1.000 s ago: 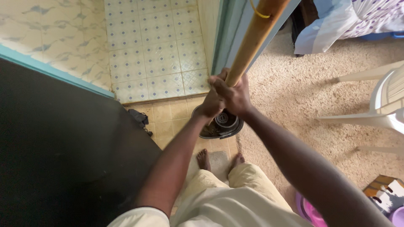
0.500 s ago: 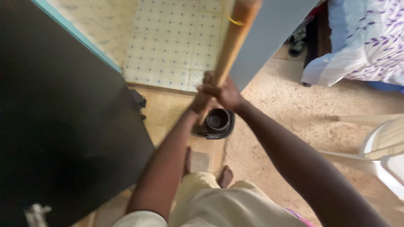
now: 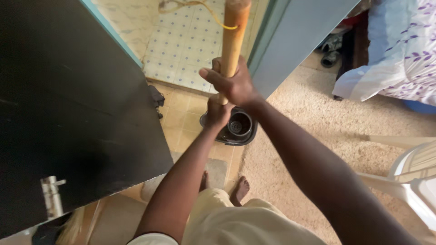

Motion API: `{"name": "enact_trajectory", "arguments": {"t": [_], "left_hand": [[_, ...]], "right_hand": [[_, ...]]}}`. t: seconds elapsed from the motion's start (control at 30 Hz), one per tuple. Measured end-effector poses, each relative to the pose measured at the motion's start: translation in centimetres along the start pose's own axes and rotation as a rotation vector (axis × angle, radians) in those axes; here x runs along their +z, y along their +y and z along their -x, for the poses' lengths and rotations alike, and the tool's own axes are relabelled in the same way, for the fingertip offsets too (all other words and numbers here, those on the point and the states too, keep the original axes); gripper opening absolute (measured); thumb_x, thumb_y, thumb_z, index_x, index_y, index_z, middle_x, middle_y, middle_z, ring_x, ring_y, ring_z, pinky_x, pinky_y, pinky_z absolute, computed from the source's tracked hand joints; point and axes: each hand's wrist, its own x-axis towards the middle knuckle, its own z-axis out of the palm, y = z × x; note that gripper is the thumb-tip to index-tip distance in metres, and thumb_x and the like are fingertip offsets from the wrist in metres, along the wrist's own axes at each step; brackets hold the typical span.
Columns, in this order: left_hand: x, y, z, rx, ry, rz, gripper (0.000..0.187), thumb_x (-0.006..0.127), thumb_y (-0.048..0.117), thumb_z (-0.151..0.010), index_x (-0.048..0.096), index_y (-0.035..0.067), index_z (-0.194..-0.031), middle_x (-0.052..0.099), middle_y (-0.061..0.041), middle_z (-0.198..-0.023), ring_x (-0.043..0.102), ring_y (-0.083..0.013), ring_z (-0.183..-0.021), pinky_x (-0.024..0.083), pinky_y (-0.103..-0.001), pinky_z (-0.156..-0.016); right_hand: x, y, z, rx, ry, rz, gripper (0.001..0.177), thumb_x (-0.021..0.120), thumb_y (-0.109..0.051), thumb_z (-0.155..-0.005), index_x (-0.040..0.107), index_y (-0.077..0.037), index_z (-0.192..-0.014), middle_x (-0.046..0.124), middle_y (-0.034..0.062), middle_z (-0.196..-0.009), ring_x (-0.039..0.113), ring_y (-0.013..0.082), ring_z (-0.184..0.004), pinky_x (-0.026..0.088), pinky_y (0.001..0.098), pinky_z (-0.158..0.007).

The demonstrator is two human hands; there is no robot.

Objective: The person mops the tiled floor of a bathroom around a toilet using a mop and a bucket, then picks up a pack of wipes from the toilet tank.

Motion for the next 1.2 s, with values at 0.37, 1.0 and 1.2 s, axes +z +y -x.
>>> {"name": "enact_trajectory", "arguments": {"t": [0.37,1.0,1.2], "left_hand": [[-1.4,2.4,-0.9,0.182,0.103,-0.286,0.026,0.070,0.027,-0.092,0.070,0.001,-0.097,0.071,-0.016,-0.086,0.073,-0.0275,-0.088,0.055,-0.040,-0.074],[-0.9,9.7,-8.7,0.341,-0.382,-0.171,0.024,0.067,0.015,-0.079,0.056,0.004,-0.060,0.058,-0.006,-0.052,0.055,-0.0168,-0.043,0.041,-0.034,-0.043],[-2.5,4.8,-7.8,0.199,-0.444,0.000,0.015,0.065,0.015,-0.088,0.069,0.001,-0.083,0.072,-0.008,-0.072,0.071,-0.0154,-0.066,0.055,-0.030,-0.057]], "right_hand": [[-0.3,1.7,-4.3,-0.113,-0.567,-0.241,0.032,0.069,-0.019,-0.093,0.048,-0.014,-0.070,0.049,-0.0030,-0.065,0.047,0.0073,-0.056,0.037,0.0251,-0.053],[-2.0,-6.1,-5.5,-0.193,0.291,0.063,0.029,0.062,-0.016,-0.106,0.061,-0.010,-0.077,0.059,0.0034,-0.061,0.061,0.0104,-0.050,0.051,0.0269,-0.047],[0.9,0.4,-5.8,-0.088,0.315,0.166,0.042,0.071,-0.021,-0.096,0.051,-0.016,-0.060,0.053,-0.0005,-0.052,0.055,0.0080,-0.043,0.049,0.0243,-0.038]]}}
